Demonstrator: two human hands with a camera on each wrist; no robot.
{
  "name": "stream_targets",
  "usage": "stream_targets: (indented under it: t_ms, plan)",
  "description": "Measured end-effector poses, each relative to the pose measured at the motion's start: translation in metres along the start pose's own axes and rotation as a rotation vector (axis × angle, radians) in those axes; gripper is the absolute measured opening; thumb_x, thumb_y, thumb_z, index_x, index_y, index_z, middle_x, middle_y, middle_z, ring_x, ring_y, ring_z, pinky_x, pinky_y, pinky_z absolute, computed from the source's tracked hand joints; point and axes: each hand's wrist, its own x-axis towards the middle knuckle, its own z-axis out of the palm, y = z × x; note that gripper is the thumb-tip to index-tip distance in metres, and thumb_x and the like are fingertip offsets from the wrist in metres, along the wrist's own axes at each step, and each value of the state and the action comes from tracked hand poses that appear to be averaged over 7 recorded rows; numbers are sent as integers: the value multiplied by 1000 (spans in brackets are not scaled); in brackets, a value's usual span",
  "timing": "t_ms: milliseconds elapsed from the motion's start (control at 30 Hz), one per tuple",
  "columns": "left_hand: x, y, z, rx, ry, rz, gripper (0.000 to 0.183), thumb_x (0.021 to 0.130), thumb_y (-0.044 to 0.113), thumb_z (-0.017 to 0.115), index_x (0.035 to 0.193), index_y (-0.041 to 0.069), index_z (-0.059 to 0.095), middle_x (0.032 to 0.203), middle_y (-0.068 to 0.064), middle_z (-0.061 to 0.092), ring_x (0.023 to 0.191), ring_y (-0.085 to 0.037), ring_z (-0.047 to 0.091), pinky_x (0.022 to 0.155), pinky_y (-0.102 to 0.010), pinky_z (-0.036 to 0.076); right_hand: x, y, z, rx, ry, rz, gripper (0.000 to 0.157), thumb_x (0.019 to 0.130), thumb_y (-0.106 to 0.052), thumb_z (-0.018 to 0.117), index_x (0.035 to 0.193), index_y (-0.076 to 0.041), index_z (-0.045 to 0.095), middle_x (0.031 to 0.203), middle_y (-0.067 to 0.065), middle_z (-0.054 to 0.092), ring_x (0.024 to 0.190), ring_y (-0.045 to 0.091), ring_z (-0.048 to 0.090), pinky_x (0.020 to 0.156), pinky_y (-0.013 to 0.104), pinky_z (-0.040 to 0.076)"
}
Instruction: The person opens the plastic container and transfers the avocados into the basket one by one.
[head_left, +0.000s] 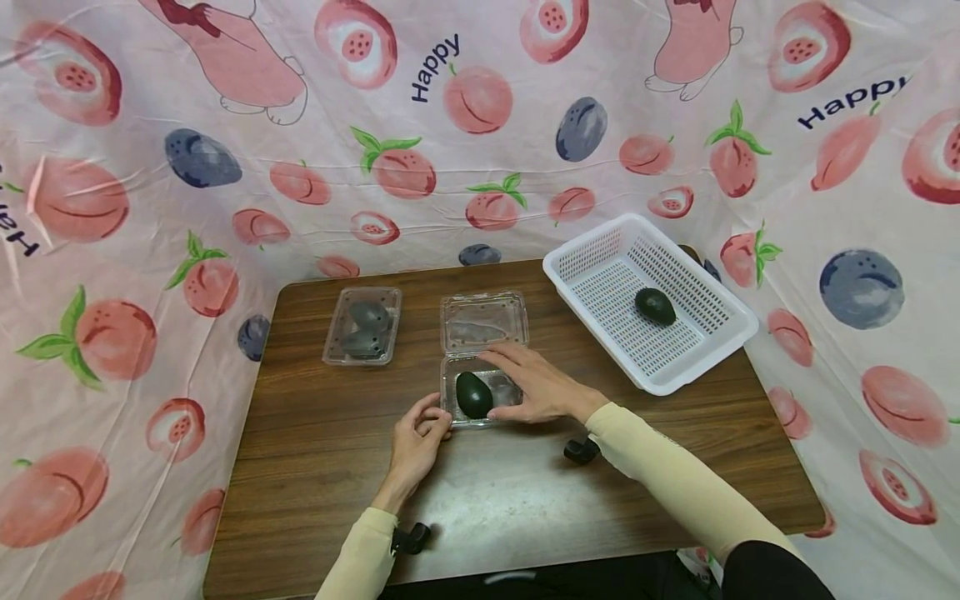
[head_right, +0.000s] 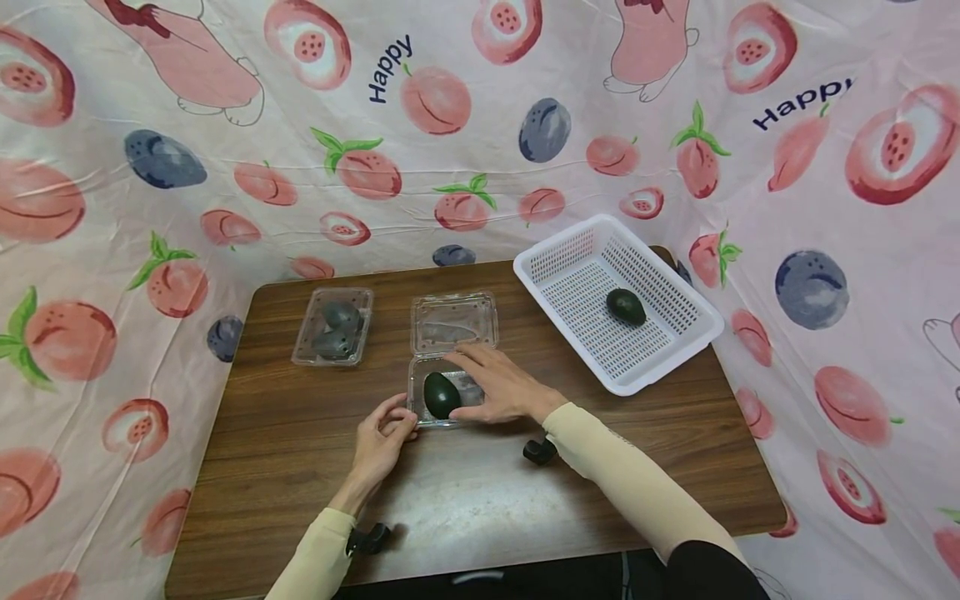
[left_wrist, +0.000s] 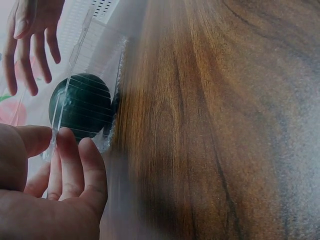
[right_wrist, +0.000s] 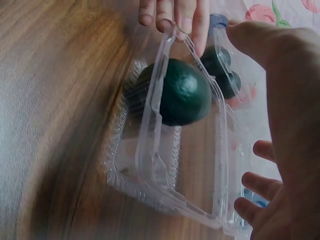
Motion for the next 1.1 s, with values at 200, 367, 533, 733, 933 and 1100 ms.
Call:
stream_targets:
  t_ms: [200, 367, 533, 733, 933, 1100]
  plan:
    - [0, 0, 0, -6, 5, 5, 47, 96, 9, 73, 141, 8, 59, 108, -21, 67, 88, -32, 74, 79, -35, 66, 3, -7, 5, 9, -23, -11, 97, 87, -67, 71, 163, -21, 31, 168, 5, 33, 156, 31, 33, 125, 59, 34]
    - [1, 0, 0, -4, 7, 0, 47, 97, 9, 73, 141, 9, 59, 107, -20, 67, 89, -33, 74, 79, -36, 66, 7, -10, 10, -4, -59, 13, 96, 88, -69, 68, 164, -28, 28, 168, 6, 33, 155, 30, 35, 123, 59, 36]
    - [1, 0, 0, 4, 1, -11, 47, 97, 10, 72, 142, 9, 58, 108, -20, 67, 91, -32, 74, 81, -37, 66, 11, -12, 13, -11, -75, 21, 93, 88, -70, 68, 163, -28, 30, 166, 3, 36, 154, 28, 37, 124, 57, 37]
    - [-1, 3, -1, 15, -13, -14, 47, 98, 11, 71, 143, 10, 57, 111, -20, 67, 94, -33, 74, 83, -37, 65, 15, -15, 14, -3, -97, 25, 91, 88, -68, 69, 162, -29, 32, 166, 2, 37, 153, 28, 38, 123, 55, 38]
    - [-2, 4, -1, 15, -13, -12, 48, 98, 11, 71, 143, 9, 57, 111, -21, 67, 93, -32, 74, 83, -39, 65, 19, -14, 15, -20, -133, 25, 90, 89, -68, 68, 161, -30, 31, 164, 2, 38, 153, 28, 38, 124, 55, 37]
    - [-1, 4, 0, 12, -13, -14, 48, 98, 12, 72, 144, 9, 57, 111, -21, 67, 94, -33, 74, 84, -41, 65, 24, -13, 15, -41, -153, 11, 89, 89, -68, 67, 161, -27, 33, 162, 4, 42, 150, 29, 42, 123, 53, 39]
